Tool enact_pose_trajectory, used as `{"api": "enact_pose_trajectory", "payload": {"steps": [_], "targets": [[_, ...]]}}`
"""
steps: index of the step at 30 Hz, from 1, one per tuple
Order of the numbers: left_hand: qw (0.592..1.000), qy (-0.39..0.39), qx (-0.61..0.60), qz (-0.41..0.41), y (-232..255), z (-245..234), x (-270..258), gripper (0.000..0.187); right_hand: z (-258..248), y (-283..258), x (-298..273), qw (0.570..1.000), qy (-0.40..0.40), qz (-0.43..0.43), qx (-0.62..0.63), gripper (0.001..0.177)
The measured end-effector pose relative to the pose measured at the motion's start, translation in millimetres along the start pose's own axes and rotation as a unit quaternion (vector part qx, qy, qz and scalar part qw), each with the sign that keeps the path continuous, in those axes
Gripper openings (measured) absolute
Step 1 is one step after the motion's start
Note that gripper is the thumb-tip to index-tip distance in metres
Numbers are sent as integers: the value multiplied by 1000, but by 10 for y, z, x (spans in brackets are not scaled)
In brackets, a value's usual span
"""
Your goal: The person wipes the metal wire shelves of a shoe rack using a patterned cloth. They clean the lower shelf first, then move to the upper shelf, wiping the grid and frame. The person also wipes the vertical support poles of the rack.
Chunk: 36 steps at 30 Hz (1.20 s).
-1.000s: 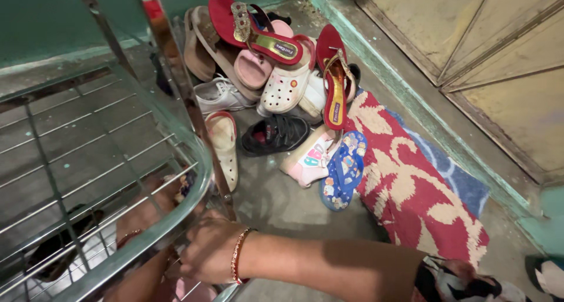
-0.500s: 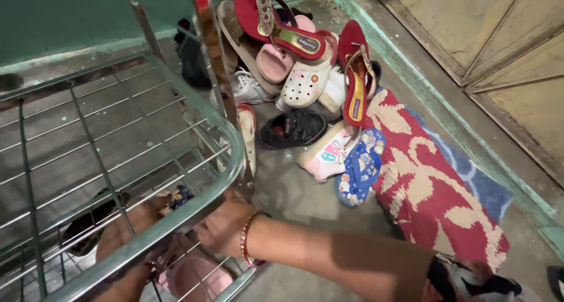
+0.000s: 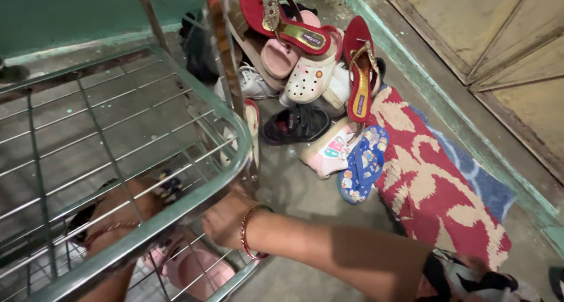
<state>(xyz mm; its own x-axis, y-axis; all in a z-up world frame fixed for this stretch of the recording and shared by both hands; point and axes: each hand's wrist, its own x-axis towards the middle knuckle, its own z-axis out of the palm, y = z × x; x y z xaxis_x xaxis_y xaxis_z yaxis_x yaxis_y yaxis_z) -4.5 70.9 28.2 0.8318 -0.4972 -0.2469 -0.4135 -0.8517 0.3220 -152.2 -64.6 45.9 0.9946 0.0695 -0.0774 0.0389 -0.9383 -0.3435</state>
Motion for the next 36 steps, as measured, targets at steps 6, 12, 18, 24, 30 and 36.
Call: {"api": "enact_pose_trajectory", "payload": {"steps": [6, 12, 18, 24, 30, 36], "targets": [[999, -7, 37, 17, 181, 53, 20, 30, -119, -114, 7, 999, 10, 26, 35, 37], [991, 46, 83, 96, 393, 38, 204, 26, -160, -59, 28, 998, -52, 36, 1, 32], [996, -1, 39, 75, 331, -20, 229, 27, -52, -45, 2, 992, 125, -32, 11, 44], [997, -30, 26, 73, 418, -55, 208, 28, -124, -54, -15, 997, -43, 58, 37, 40], [996, -49, -1, 70, 491, -30, 295, 30, -144, -85, 30, 997, -50, 59, 12, 40], [997, -52, -51, 33, 355, -131, 367, 31, -184, -135, 1, 996, 37, 23, 73, 40]]}}
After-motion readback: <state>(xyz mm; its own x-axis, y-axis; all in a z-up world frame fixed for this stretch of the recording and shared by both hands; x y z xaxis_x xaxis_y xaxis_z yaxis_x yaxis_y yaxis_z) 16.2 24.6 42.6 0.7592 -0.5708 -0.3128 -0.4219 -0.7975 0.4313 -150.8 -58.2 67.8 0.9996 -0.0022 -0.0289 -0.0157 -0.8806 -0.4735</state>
